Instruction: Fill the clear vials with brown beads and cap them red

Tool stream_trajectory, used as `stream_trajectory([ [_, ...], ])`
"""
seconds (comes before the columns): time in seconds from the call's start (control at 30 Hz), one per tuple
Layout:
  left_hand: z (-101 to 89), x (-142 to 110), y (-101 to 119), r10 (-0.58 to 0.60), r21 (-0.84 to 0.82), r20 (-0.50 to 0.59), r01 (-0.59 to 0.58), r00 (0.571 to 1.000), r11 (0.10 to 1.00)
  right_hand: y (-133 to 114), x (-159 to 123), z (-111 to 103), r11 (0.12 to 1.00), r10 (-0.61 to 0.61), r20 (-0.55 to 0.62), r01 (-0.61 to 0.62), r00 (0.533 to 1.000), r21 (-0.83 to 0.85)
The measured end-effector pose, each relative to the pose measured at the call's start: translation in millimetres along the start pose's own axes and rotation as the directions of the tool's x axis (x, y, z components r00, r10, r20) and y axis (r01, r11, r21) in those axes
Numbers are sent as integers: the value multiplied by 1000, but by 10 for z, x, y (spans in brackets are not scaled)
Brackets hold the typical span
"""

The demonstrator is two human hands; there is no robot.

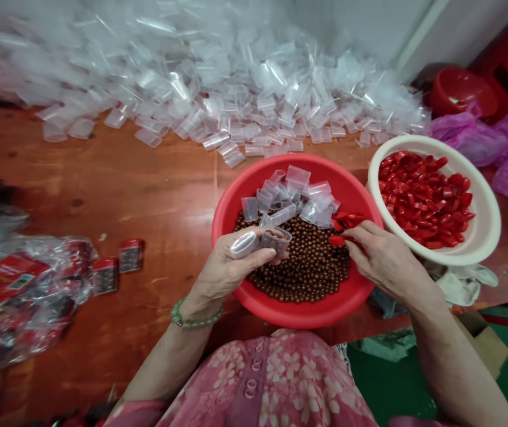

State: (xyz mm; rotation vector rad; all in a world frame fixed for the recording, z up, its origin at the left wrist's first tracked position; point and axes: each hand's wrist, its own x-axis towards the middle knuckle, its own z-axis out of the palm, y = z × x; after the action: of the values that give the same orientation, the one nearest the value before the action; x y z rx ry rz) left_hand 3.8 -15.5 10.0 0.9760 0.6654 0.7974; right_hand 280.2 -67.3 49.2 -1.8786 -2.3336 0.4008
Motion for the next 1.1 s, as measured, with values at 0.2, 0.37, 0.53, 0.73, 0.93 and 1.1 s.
stream_trajectory([
  [0.2, 16, 17, 1, -7, -17, -8, 7, 1000, 1000, -359, 94, 86, 848, 151, -348, 60, 925, 527],
  [0.37, 10, 11, 28, -11, -11, -19, 11, 1000, 1000, -550, 183, 181, 838, 81, -381, 144, 921, 526],
  [0.53, -23, 24, -21, -53, -97, 14, 54, 998, 994, -574, 188, 113, 810, -3, -292, 173, 956, 560],
  [0.73, -33, 41, -47, -61, -223, 48, 71, 997, 972, -656, 253, 218, 861, 193, -496, 97, 847, 500],
  [0.93, -49, 74, -79, -3, -210, -60, -9, 998, 978, -667, 273, 239, 891, -42, -542, 277, 840, 360],
  [1.1, -43, 78, -48, -2, -149, -57, -7, 998, 989, -534, 310, -5, 855, -247, -260, 337, 933, 395],
])
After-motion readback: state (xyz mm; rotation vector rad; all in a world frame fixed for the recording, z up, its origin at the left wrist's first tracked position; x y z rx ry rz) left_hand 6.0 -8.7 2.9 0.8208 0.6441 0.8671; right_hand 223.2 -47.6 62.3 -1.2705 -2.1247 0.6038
